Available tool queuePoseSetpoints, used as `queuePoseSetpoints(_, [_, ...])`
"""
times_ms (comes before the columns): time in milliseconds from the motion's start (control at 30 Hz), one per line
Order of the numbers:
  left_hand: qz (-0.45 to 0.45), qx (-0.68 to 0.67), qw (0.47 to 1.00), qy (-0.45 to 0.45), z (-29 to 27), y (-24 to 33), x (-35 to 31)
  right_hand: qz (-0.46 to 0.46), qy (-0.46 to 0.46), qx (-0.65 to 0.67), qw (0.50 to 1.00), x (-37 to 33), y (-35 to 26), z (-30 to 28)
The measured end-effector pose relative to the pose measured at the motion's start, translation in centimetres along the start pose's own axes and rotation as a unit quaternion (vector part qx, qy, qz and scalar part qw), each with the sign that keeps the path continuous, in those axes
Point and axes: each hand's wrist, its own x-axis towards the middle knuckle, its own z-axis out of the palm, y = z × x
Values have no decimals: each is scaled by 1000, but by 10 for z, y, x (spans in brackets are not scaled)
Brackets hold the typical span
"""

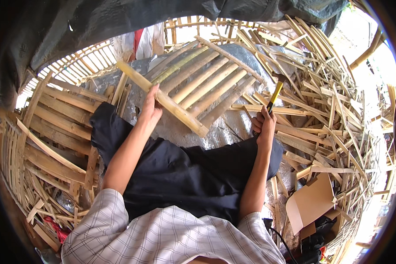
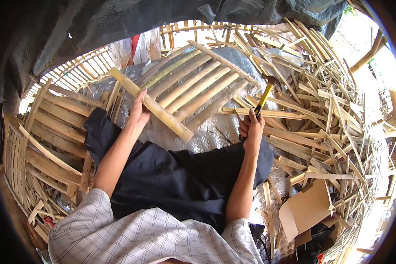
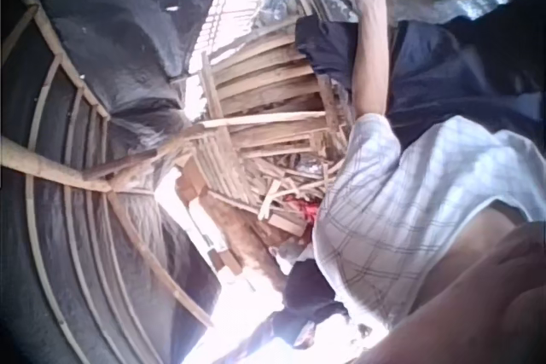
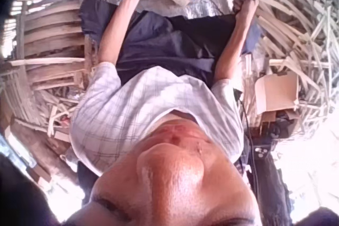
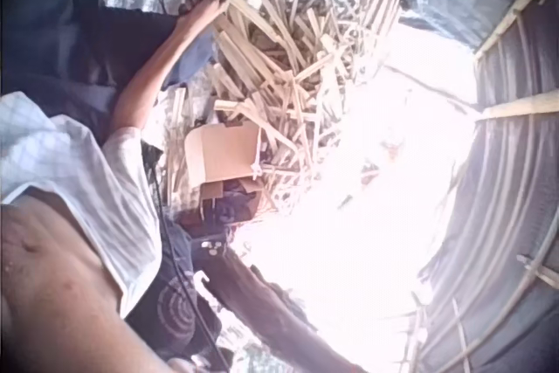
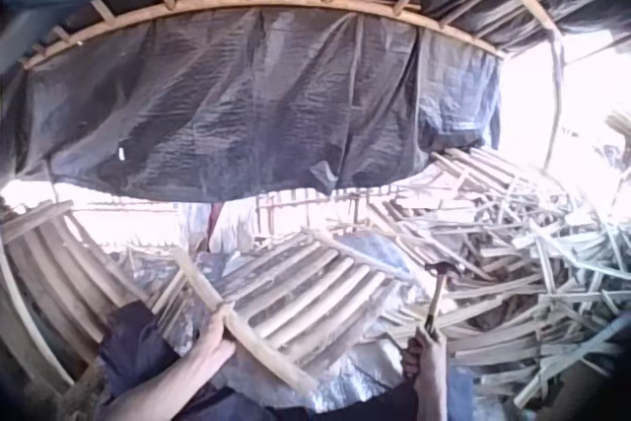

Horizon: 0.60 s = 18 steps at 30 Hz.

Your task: The person nails thin wooden slats onto a frame with a hammer.

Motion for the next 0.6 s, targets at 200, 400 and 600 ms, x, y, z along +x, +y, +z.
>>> queuePoseSetpoints(200, [-29, 103, 994, 37, 12, 7, -10, 36, -7, -59, 998, -6, 4, 6])
queuePoseSetpoints(400, [-69, 38, 997, 15, -3, 25, 7, 54, -70, -66, 994, -13, 18, 18])
queuePoseSetpoints(600, [-49, -74, 996, -6, 3, 1, 0, 90, -100, -107, 985, -33, 16, 31])
